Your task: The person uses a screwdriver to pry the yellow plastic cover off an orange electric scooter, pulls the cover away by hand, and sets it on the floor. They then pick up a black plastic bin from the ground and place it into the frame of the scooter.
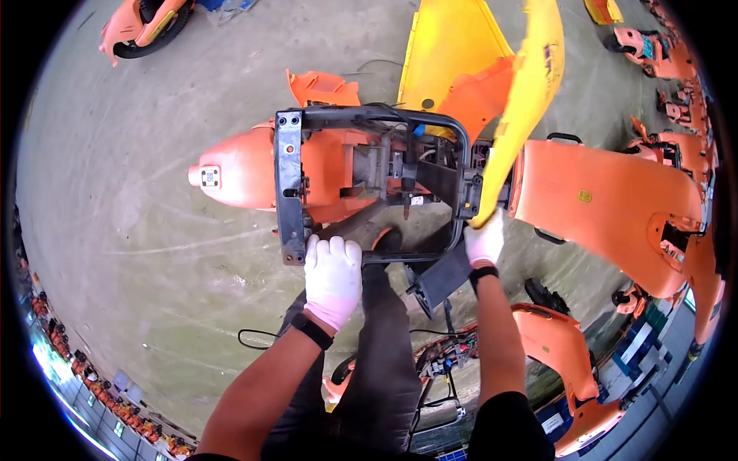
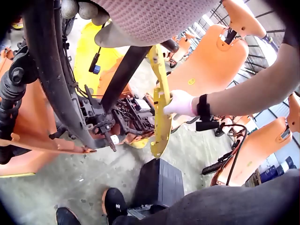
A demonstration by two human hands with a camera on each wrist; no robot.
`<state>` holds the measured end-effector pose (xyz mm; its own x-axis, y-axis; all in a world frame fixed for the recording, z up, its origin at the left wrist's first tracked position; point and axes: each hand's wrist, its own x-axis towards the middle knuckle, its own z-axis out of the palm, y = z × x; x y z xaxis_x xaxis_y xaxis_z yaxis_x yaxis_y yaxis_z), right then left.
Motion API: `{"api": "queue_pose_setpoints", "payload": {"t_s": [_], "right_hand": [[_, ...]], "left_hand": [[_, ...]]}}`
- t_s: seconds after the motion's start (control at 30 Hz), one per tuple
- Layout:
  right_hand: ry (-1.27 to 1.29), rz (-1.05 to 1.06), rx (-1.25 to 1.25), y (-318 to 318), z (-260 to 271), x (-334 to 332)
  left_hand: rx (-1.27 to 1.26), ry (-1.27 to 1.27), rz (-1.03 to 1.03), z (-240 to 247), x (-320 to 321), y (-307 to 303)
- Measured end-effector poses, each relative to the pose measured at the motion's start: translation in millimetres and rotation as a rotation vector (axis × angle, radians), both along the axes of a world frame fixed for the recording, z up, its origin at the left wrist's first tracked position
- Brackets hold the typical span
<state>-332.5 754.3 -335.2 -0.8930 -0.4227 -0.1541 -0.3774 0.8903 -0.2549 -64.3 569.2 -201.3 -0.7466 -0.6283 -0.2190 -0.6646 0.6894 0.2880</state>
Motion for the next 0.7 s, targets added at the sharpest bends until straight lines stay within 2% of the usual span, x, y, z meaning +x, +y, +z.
{"api": "queue_pose_setpoints", "payload": {"t_s": [0.1, 0.13, 0.23, 0.27, 0.3, 0.33, 0.37, 0.4, 0.43, 0.47, 0.5, 0.57, 0.6, 0.67, 0.7], "right_hand": [[0.039, -0.052, -0.039, 0.8, 44.4, -42.4], [0.093, -0.076, -0.087, -18.4, 52.5, -69.7], [0.300, 0.136, -0.040, -102.1, 104.6, -189.4], [0.420, 0.227, 0.154, -144.3, 119.1, -238.4], [0.497, 0.290, 0.412, -162.1, 92.6, -351.1], [0.469, 0.294, 0.441, -186.8, 94.1, -367.9], [0.502, 0.242, 0.224, -218.2, 120.6, -376.0], [0.567, 0.185, -0.020, -246.9, 142.6, -380.1], [0.435, 0.255, -0.189, -253.8, 145.9, -345.8], [0.288, 0.319, -0.347, -243.5, 151.6, -282.1], [0.105, 0.306, -0.287, -235.3, 173.1, -214.4], [0.083, 0.361, -0.379, -195.4, 163.3, -132.4], [0.124, 0.389, -0.329, -168.9, 155.9, -109.9], [0.011, 0.302, -0.240, -121.7, 131.2, -88.0], [-0.132, 0.205, -0.173, -92.4, 108.3, -88.3]], "left_hand": [[0.027, -0.004, 0.000, 1.4, 3.4, 5.2], [0.018, -0.003, 0.007, 0.9, 0.2, 0.5], [0.064, -0.033, 0.002, 5.6, 5.7, 8.6], [0.066, -0.044, 0.010, 1.4, 5.6, 6.5], [0.047, -0.021, 0.002, -5.2, 11.2, 11.6], [0.079, -0.044, -0.007, 0.2, 12.8, 18.7], [0.105, -0.100, 0.019, 7.6, 15.4, 22.8], [0.103, -0.126, 0.052, 5.8, 7.6, 17.6], [0.149, -0.092, 0.136, 7.2, 4.4, 19.5], [0.103, -0.066, 0.175, -1.5, 6.9, 26.6], [0.087, -0.031, 0.183, -0.3, 6.7, 25.5], [0.068, 0.009, 0.200, -1.4, 2.3, 24.5], [0.067, 0.022, 0.219, -3.3, 2.4, 25.5], [0.075, 0.027, 0.242, -3.7, 2.7, 27.6], [0.072, 0.032, 0.238, -0.9, 1.7, 26.0]]}}
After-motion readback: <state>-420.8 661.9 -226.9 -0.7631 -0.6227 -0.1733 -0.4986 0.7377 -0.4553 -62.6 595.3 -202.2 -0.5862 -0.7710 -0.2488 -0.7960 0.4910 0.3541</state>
